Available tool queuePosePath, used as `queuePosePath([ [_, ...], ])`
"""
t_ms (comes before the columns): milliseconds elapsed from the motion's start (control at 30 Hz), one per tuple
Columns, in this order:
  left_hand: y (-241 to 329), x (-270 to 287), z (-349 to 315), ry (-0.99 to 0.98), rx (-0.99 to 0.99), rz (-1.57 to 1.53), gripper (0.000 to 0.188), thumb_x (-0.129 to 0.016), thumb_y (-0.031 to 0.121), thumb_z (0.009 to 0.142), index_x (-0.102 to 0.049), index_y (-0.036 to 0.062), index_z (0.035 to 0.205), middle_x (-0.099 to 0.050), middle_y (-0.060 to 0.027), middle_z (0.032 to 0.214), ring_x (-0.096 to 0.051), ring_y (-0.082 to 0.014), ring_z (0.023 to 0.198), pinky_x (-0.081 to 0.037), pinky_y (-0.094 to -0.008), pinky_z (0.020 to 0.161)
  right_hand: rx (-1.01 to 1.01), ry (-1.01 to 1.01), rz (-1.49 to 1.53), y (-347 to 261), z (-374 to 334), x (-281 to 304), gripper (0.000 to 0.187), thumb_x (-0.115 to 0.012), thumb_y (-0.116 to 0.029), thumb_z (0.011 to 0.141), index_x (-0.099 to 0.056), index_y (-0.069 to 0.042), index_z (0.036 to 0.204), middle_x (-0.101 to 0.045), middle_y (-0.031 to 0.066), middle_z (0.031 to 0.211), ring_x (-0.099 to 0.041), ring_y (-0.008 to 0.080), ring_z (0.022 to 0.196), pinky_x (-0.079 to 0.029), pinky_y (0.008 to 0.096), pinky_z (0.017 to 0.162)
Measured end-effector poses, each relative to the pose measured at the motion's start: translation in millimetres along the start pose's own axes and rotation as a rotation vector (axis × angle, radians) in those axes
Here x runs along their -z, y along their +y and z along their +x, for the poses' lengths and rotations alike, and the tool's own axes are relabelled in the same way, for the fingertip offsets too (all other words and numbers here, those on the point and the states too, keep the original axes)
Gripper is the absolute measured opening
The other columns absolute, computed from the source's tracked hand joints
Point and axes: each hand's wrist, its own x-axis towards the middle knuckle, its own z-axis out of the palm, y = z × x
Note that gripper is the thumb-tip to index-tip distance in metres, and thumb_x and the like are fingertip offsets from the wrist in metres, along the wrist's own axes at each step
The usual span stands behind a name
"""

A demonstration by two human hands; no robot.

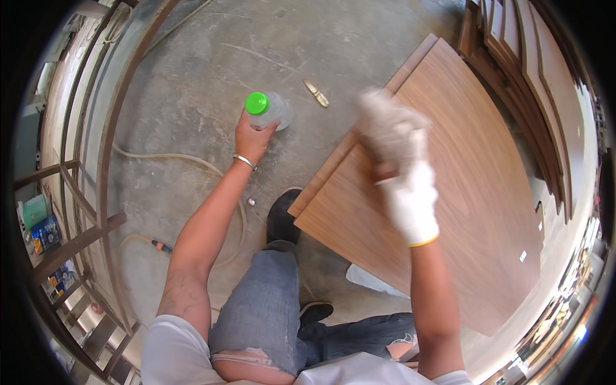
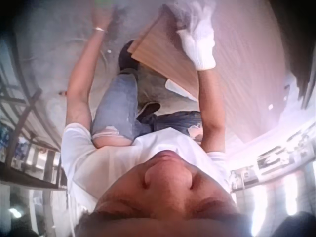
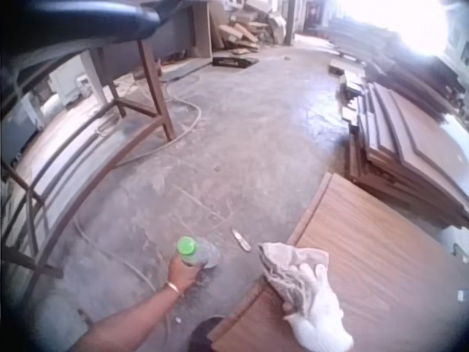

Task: The person wipes a large wooden panel with a cloth, then sprays it with a liquid from a spray gun and continues wiping. The person repeats this process on several wooden panels, moving them aside after cleaning.

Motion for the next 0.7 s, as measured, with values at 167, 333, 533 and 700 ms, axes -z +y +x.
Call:
queuePosePath([
  [167, -15.4, 0.8, 9.0, -0.088, 0.012, 0.070, 0.067, -0.087, 0.019, 0.080, -0.055, 0.0008, 0.135, -0.066, -0.0166, 0.129, -0.065, -0.0264, 0.116, -0.053, -0.0384, 0.100, 0.715, -0.312, -0.104, -5.7, -66.7, -65.7, 0.043, -0.071, -0.018, 0.073, -0.070, -0.013, 0.116, -0.068, 0.0110, 0.117, -0.060, 0.0320, 0.124, -0.038, 0.0551, 0.119],
  [333, -70.8, 37.7, -19.0, 0.100, 0.052, 0.314, 0.069, -0.085, 0.023, 0.082, -0.054, 0.0007, 0.139, -0.064, -0.0203, 0.133, -0.060, -0.0317, 0.126, -0.047, -0.0409, 0.107, 0.537, 0.110, -0.470, 2.8, 69.5, -0.4, 0.031, -0.065, -0.006, 0.078, -0.066, -0.005, 0.109, -0.065, 0.0133, 0.103, -0.059, 0.0339, 0.102, -0.046, 0.0521, 0.094],
  [533, -57.2, 52.4, -110.3, -0.089, 0.317, 0.049, 0.045, -0.075, 0.011, 0.093, -0.060, -0.0003, 0.134, -0.067, -0.0124, 0.130, -0.063, -0.0209, 0.118, -0.050, -0.0356, 0.104, 0.765, -0.126, -0.212, 2.2, -3.9, -48.6, 0.039, -0.068, -0.009, 0.074, -0.071, -0.012, 0.112, -0.067, 0.0077, 0.106, -0.061, 0.0323, 0.100, -0.047, 0.0539, 0.095],
  [700, 27.4, 37.7, -170.0, -0.332, 0.287, -0.345, 0.050, -0.071, 0.014, 0.099, -0.052, -0.0011, 0.142, -0.064, -0.0105, 0.135, -0.063, -0.0194, 0.118, -0.050, -0.0339, 0.102, 0.583, 0.075, -0.514, 5.9, 66.8, -5.6, 0.033, -0.068, -0.015, 0.079, -0.070, -0.006, 0.111, -0.065, 0.0115, 0.104, -0.056, 0.0321, 0.107, -0.044, 0.0489, 0.099],
])
